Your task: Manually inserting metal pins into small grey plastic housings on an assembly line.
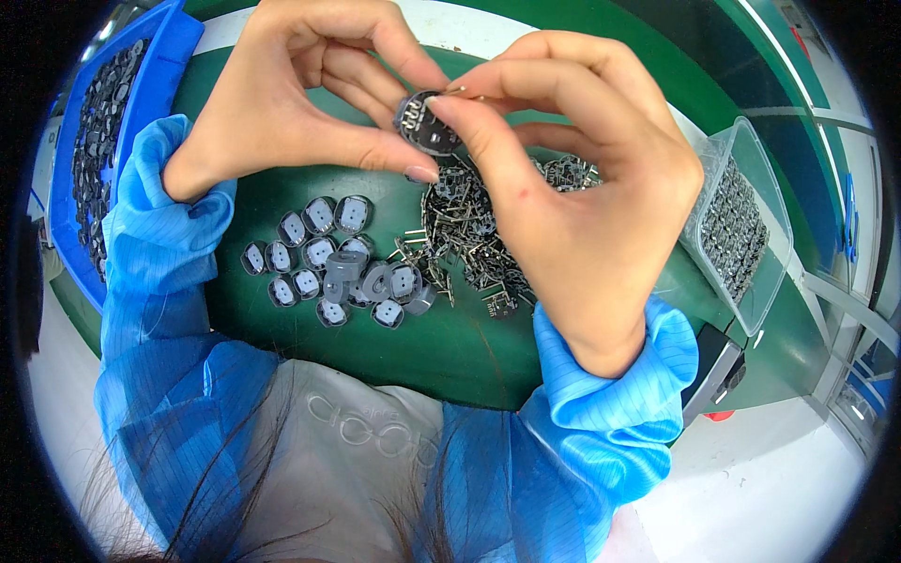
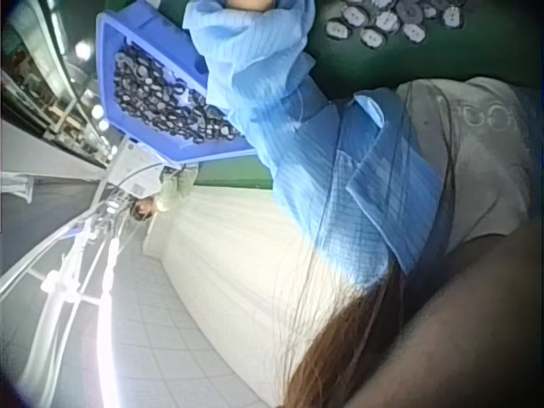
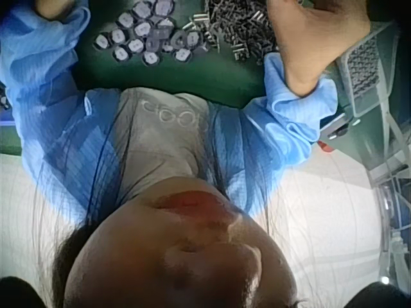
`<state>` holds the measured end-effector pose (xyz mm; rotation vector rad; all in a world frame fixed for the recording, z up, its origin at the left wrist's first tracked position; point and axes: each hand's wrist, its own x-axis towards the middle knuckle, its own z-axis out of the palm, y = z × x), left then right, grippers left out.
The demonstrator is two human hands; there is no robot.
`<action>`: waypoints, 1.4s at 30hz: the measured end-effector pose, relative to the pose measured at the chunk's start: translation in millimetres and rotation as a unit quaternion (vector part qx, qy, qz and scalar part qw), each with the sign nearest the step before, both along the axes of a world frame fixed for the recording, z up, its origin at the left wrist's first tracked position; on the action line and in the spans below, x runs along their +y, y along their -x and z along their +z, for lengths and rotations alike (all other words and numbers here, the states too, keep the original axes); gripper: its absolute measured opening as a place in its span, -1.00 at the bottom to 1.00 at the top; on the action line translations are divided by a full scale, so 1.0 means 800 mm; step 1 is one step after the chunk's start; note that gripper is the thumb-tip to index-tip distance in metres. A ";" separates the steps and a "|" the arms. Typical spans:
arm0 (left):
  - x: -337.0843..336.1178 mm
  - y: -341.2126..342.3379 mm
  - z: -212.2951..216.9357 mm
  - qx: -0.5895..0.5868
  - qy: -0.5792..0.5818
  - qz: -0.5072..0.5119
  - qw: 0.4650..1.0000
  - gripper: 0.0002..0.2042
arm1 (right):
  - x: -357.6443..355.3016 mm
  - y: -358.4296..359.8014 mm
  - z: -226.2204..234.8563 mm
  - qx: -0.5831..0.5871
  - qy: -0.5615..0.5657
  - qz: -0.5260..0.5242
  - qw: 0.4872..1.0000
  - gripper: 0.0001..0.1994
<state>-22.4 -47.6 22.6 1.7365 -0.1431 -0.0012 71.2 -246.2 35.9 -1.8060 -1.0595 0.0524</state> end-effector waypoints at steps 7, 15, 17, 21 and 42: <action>-0.002 0.001 -0.015 -0.083 -0.024 0.018 0.996 -0.73 | 0.000 0.012 0.000 -0.140 0.043 -0.011 0.989 -0.86; -0.008 0.007 -0.010 -0.129 0.001 0.063 0.990 -0.78 | 0.003 0.013 0.000 0.148 0.012 0.046 0.988 -0.71; -0.007 0.002 0.023 -0.216 -0.160 0.023 0.963 -0.78 | -0.010 -0.007 0.014 0.412 0.089 0.182 0.889 -0.63; 0.000 -0.019 -0.036 -0.429 -0.145 0.049 0.890 -0.77 | -0.008 0.001 0.006 0.357 0.061 0.182 0.914 -0.61; 0.079 -0.061 -0.057 -0.337 -0.416 0.163 0.829 -0.66 | -0.011 -0.029 -0.033 -0.051 0.265 0.059 0.961 -0.82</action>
